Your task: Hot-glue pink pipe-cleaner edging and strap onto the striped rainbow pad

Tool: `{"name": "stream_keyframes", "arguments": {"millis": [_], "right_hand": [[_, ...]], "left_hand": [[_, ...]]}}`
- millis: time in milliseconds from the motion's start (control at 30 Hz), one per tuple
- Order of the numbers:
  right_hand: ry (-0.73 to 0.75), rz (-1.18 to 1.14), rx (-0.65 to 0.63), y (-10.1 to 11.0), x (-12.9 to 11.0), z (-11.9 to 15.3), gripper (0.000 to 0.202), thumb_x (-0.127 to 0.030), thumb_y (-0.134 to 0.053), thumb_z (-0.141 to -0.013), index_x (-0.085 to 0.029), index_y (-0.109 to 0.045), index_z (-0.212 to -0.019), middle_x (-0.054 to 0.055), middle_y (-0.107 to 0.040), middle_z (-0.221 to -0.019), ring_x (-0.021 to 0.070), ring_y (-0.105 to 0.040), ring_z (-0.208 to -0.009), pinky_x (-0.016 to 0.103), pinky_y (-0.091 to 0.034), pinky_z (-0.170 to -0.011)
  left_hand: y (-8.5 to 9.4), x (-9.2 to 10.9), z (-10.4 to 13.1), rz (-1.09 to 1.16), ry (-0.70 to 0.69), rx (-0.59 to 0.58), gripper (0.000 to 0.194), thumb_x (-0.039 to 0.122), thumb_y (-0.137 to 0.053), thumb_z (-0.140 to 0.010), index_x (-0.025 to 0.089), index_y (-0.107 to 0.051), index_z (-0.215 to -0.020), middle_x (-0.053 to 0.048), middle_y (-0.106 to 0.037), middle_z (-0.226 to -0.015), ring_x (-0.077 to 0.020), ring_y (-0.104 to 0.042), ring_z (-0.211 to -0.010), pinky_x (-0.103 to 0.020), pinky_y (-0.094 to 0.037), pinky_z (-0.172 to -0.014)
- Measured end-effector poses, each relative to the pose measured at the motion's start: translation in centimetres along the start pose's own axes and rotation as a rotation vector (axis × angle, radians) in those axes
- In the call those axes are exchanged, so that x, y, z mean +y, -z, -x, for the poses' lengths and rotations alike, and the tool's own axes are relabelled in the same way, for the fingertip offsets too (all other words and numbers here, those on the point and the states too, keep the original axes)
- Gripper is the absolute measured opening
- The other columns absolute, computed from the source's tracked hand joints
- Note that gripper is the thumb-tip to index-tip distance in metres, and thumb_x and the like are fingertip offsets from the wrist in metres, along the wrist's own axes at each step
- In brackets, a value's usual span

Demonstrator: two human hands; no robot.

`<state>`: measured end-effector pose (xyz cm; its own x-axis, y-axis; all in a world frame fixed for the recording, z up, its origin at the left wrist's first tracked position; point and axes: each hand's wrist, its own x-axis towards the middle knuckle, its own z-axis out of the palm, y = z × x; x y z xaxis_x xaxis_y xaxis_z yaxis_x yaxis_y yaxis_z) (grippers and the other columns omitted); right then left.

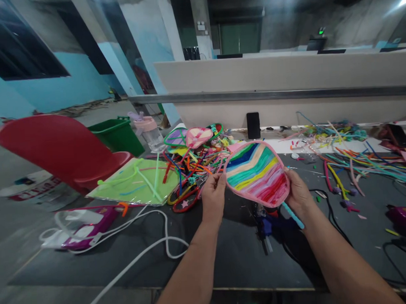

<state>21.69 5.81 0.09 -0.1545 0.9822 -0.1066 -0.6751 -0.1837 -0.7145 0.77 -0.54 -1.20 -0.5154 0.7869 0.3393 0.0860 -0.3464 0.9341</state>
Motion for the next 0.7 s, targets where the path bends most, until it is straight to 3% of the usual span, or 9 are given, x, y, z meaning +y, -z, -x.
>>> {"name": "stream_keyframes", "arguments": {"millis": [133,467,700], "right_hand": [[0.004,0.017,-0.017,-0.01,0.14,-0.01,0.016,-0.028,-0.072,-0.069,-0.017,-0.070,-0.081,0.004,-0.076,-0.076,0.0250,-0.072,-0.082,0.037,-0.059,-0.081],[-0.030,0.008,-0.015,0.11,0.65,-0.20,0.013,-0.027,-0.072,-0.068,-0.018,-0.069,-0.078,0.001,-0.076,-0.074,0.0215,-0.072,-0.072,0.035,-0.060,-0.076],[-0.010,0.014,-0.051,0.29,0.72,-0.27,0.017,-0.029,-0.072,-0.070,-0.017,-0.070,-0.082,0.002,-0.076,-0.078,0.0207,-0.071,-0.071,0.035,-0.059,-0.076]], "left_hand": [[0.15,-0.34,-0.09,0.017,0.010,0.039,0.024,0.040,-0.064,-0.083,0.016,-0.067,-0.086,0.000,-0.062,-0.078,-0.0140,-0.056,-0.074,-0.025,-0.044,-0.072],[-0.20,-0.31,-0.37,0.350,0.110,0.038,0.021,0.034,-0.073,-0.075,0.015,-0.064,-0.080,0.001,-0.063,-0.070,-0.0123,-0.059,-0.067,-0.026,-0.048,-0.072],[-0.70,-0.44,0.00,0.469,0.160,0.037,0.025,0.039,-0.072,-0.077,0.017,-0.063,-0.087,0.000,-0.067,-0.080,-0.0131,-0.063,-0.075,-0.028,-0.050,-0.076]]}}
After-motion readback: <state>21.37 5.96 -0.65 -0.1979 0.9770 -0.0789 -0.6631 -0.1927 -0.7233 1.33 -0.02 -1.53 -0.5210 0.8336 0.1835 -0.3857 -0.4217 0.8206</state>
